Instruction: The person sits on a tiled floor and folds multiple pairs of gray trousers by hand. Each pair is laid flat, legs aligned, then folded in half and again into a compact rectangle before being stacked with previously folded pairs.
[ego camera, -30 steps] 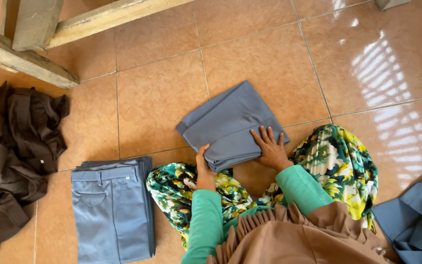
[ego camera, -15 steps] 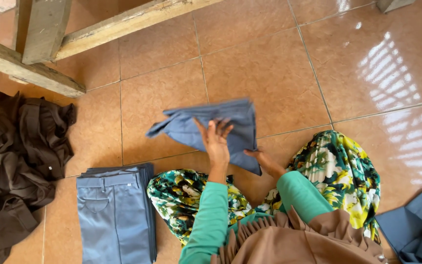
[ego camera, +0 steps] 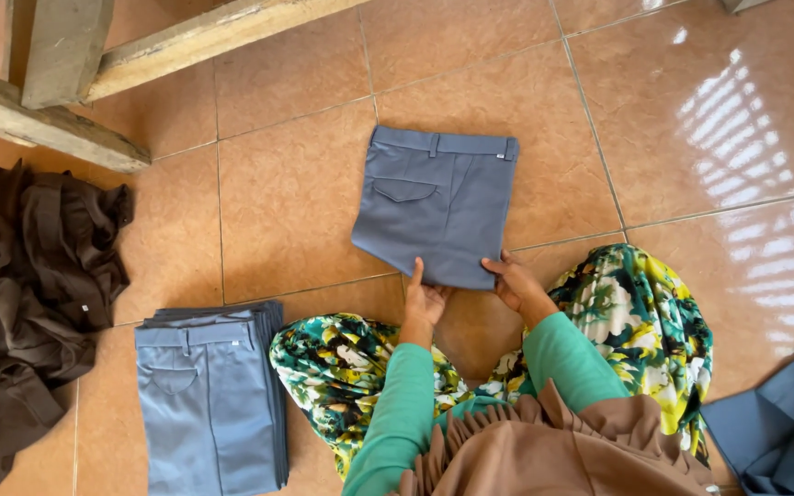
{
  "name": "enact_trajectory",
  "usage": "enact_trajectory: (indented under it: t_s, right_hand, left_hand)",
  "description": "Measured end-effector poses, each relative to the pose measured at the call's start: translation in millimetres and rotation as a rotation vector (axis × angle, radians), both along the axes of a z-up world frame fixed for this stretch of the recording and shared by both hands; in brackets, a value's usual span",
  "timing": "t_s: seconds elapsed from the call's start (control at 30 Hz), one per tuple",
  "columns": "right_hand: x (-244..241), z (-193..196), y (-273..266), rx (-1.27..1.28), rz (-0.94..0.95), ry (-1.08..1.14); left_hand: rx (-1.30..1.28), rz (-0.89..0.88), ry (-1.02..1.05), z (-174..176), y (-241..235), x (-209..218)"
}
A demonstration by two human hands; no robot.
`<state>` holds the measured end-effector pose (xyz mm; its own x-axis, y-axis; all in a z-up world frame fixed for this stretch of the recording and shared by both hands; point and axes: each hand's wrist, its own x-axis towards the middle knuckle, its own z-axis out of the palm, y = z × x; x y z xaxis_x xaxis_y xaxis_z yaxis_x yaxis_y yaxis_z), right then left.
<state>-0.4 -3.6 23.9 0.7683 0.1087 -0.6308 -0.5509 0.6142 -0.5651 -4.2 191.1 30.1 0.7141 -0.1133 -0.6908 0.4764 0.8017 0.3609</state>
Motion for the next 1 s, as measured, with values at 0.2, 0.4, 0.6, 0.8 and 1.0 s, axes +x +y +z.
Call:
enact_trajectory:
  t_s: [0.2,0.4,0.6,0.8,1.0]
  right_hand:
    - [-7,20,-28,-0.142,0.067,0.091]
    - [-18,-49,-43,-0.663,0.162,0.087]
    - [-21,5,0,-1.798,0.205,-0.495]
    - [-12,-14,30,-2.037,0.353,-0.750]
    - [-9,-20,19,-1.935,0.499,-0.525]
  left_hand:
    - [0.378,0.459,0.139,-25,51,9]
    - [0.727,0.562,-0.164,-91,70,-45]
    - [2.052,-0.158,-0.598,4,-5,-33]
    - [2.133,-0.989,-0.787,-16,-24,-22]
    - [2.329,-0.819,-0.517,-13,39,14]
